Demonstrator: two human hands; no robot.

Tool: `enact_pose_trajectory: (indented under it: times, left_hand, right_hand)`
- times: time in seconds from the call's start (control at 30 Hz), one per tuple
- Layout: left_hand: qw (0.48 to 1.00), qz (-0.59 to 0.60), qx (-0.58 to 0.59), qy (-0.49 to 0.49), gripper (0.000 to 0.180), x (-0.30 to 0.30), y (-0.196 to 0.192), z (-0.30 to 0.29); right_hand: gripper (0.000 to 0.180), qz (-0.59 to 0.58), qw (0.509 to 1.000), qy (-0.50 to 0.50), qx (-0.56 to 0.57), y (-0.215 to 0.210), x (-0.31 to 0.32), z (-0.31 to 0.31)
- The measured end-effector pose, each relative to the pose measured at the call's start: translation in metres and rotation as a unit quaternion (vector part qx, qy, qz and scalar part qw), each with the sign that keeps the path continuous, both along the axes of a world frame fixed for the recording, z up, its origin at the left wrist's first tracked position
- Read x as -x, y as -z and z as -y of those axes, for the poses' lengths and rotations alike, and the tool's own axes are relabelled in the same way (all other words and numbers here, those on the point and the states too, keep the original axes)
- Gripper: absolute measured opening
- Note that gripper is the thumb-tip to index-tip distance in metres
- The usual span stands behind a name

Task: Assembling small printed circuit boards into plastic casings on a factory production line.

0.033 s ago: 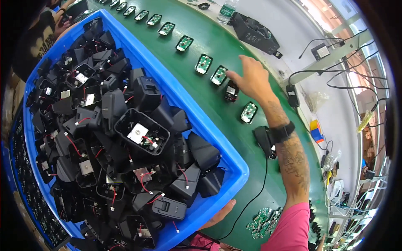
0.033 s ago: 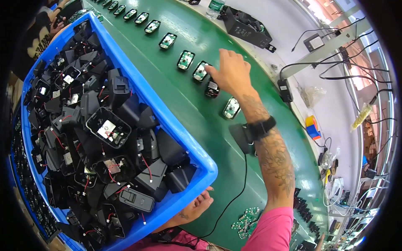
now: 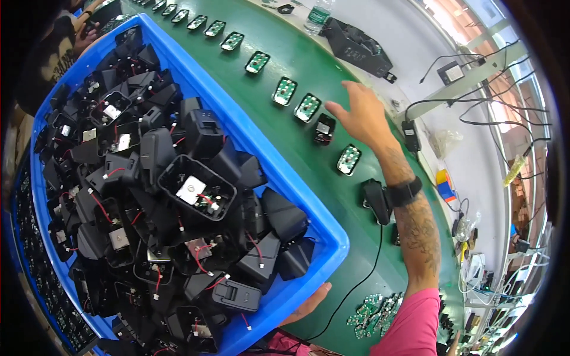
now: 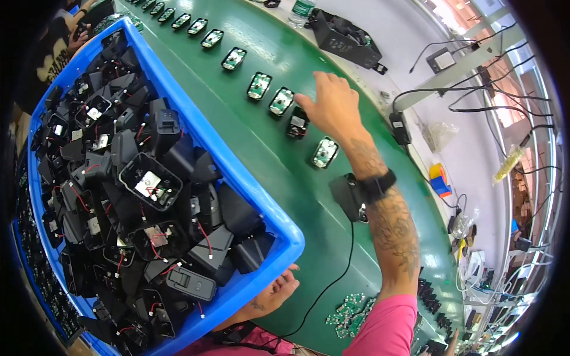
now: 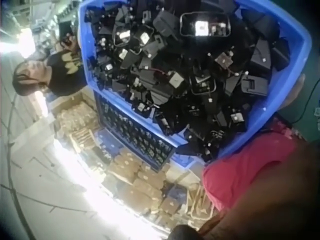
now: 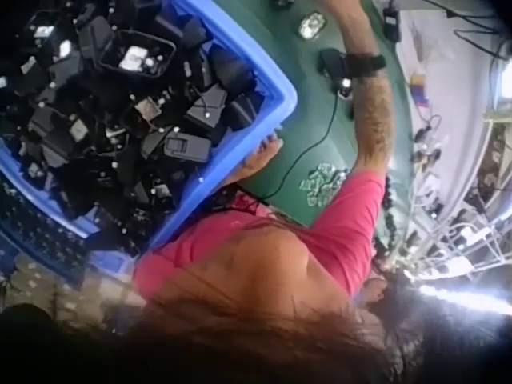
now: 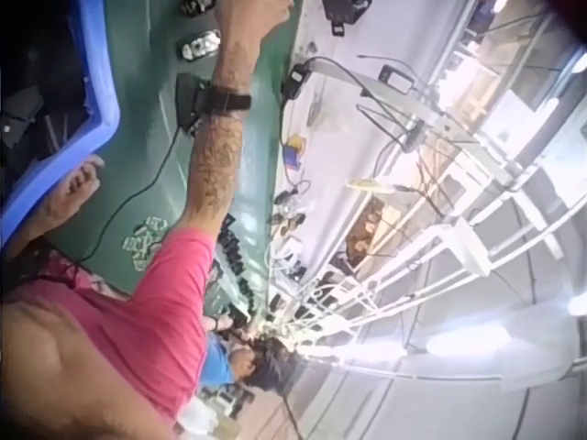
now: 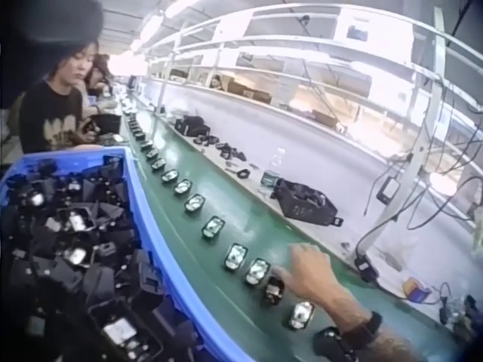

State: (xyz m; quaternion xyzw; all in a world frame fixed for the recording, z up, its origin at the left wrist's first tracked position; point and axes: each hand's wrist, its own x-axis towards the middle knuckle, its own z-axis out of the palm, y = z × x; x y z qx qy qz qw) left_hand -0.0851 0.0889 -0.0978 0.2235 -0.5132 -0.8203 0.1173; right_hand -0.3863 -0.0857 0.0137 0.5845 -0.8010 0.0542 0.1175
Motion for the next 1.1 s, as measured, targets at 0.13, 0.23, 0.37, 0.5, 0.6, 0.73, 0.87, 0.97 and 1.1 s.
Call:
enact_pose_trajectory:
  times: [0.13,0.23,0.37,0.5,0.6,0.73,0.87,0.97,1.1]
  left_hand:
    - [0.996,0.03,0.084,0.022,0.033,-0.003,0.004,0.001]
    - [0.995,0.003,0.094,-0.016,0.033,-0.011,-0.007,0.009]
    - [0.986,0.009,0.164,0.018,0.031,-0.011,-0.009,0.014]
    - [0.973,-0.004,0.227,0.031,0.03,-0.005,-0.019,0.013]
    - [0.976,0.022,0.198,0.084,0.045,0.002,-0.008,0.014]
    - [0.988,-0.142,0.008,-0.056,0.091,-0.002,-0.005,0.015]
    - [0.99,-0.101,0.093,-0.023,0.095,0.003,-0.014,0.018]
    - [0.993,-0.052,0.103,0.031,0.081,-0.008,-0.006,0.013]
    - [0.991,-0.035,0.118,0.052,0.077,-0.019,-0.007,0.001]
  right_hand:
    - [0.06,0.068,0.991,-0.037,-0.107,-0.027,0.034,-0.073]
    - [0.071,0.124,0.976,-0.057,-0.168,-0.027,0.02,-0.123]
    - [0.092,0.093,0.975,-0.021,-0.203,-0.008,-0.009,-0.17]
    - [0.072,0.092,0.979,0.0,-0.181,0.021,-0.007,-0.181]
    - [0.071,0.077,0.985,-0.007,-0.153,0.016,-0.021,-0.188]
    - [0.066,0.31,0.94,-0.109,-0.091,-0.021,-0.112,-0.215]
    - [0.069,0.426,0.892,-0.108,0.109,0.023,-0.187,-0.281]
    - [0.073,0.423,0.893,-0.002,0.155,0.027,-0.217,-0.308]
    - [0.05,0.397,0.884,0.119,0.215,0.037,-0.243,-0.327]
